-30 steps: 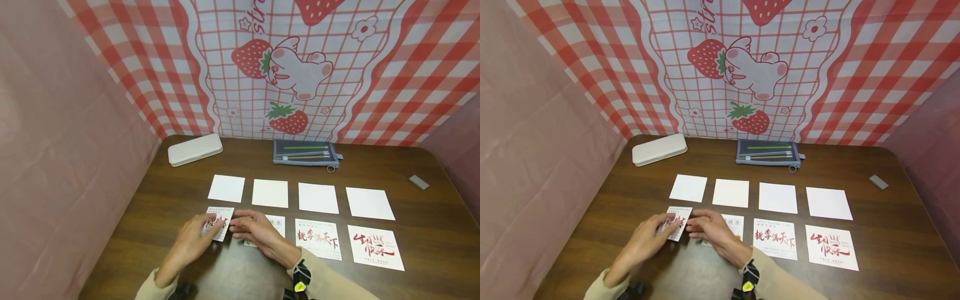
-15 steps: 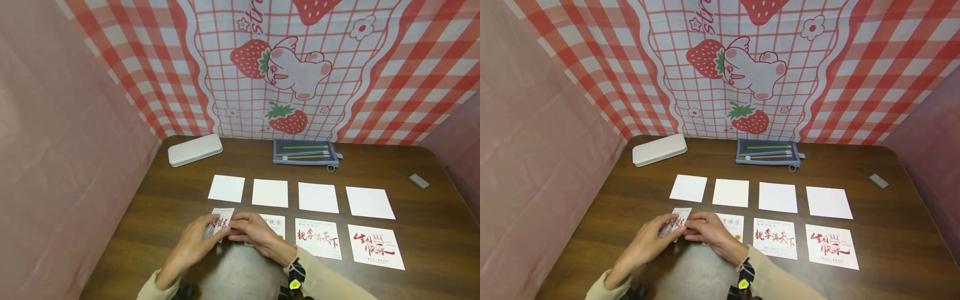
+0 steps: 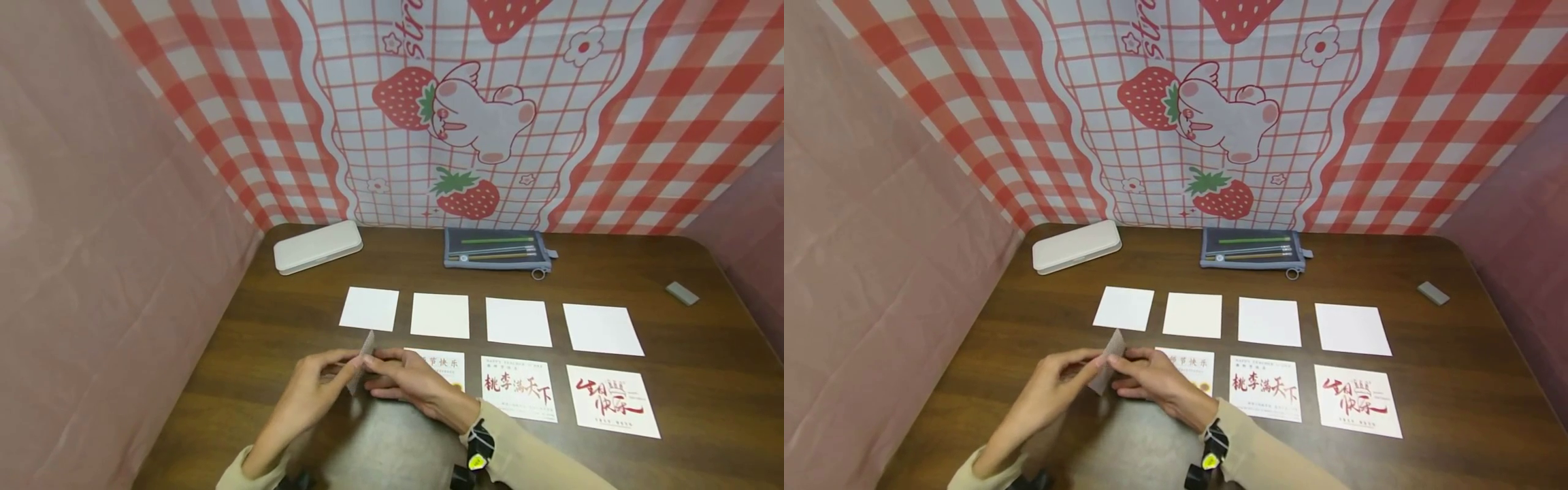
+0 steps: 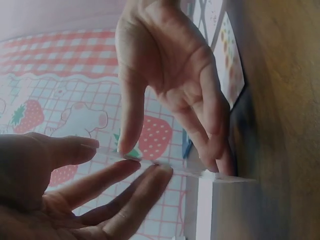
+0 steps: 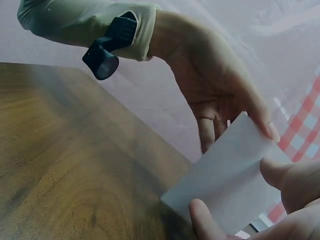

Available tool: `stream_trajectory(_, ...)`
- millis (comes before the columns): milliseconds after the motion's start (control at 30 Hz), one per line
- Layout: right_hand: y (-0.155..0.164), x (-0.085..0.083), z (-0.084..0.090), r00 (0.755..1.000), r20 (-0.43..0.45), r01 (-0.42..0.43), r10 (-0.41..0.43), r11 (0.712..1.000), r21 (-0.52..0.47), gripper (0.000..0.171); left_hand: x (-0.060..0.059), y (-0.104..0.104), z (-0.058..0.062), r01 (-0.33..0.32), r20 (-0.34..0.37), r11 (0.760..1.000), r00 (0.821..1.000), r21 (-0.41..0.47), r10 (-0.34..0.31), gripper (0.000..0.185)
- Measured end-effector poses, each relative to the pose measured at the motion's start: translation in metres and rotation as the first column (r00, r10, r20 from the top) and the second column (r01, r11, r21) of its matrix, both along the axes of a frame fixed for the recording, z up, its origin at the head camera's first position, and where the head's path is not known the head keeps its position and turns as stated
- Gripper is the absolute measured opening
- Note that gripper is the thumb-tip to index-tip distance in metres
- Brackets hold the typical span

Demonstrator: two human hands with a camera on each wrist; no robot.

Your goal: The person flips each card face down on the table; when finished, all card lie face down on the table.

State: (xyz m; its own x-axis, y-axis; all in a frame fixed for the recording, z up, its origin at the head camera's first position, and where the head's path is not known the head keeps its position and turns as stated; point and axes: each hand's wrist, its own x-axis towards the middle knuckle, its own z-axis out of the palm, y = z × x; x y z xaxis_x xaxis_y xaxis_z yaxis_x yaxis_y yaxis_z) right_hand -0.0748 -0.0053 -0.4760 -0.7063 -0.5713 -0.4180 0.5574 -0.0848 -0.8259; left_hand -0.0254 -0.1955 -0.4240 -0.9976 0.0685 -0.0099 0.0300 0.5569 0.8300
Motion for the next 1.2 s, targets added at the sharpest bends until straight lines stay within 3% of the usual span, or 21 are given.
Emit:
stream_trajectory(267, 0.000, 0.000, 0.001, 0.998, -0.070, 0.005, 0.000, 0.998, 0.067, 0.082, 0.001, -0.006, 0.008, -0.009, -0.034, 0.997, 0.999, 0.074, 0.011, 0.021)
stream_trajectory(400, 0.000, -0.001, 0.000, 0.991, -0.133, 0.044, -0.031, 0.994, 0.097, 0.072, -0.001, -0.012, 0.010, -0.028, -0.046, 0.989, 0.998, 0.148, 0.035, 0.023)
stream_trajectory(533, 0.000, -0.002, -0.001, 0.980, -0.178, 0.107, -0.086, 0.988, 0.112, 0.053, -0.003, -0.021, 0.012, -0.085, -0.073, 0.980, 0.992, 0.179, 0.100, 0.024)
stream_trajectory(700, 0.002, -0.004, -0.002, 0.964, -0.203, 0.188, -0.170, 0.979, 0.072, 0.034, -0.006, -0.033, 0.011, -0.165, -0.103, 0.975, 0.978, 0.146, 0.181, 0.023)
stream_trajectory(833, 0.005, -0.006, -0.003, 0.962, -0.195, 0.201, -0.189, 0.979, 0.044, 0.029, -0.009, -0.039, 0.007, -0.211, -0.081, 0.971, 0.972, 0.111, 0.220, 0.021)
stream_trajectory(1200, 0.006, -0.007, -0.009, 0.929, -0.291, 0.264, -0.230, 0.961, 0.084, 0.025, -0.019, -0.043, -0.015, -0.231, -0.039, 0.973, 0.972, -0.025, 0.230, 0.026)
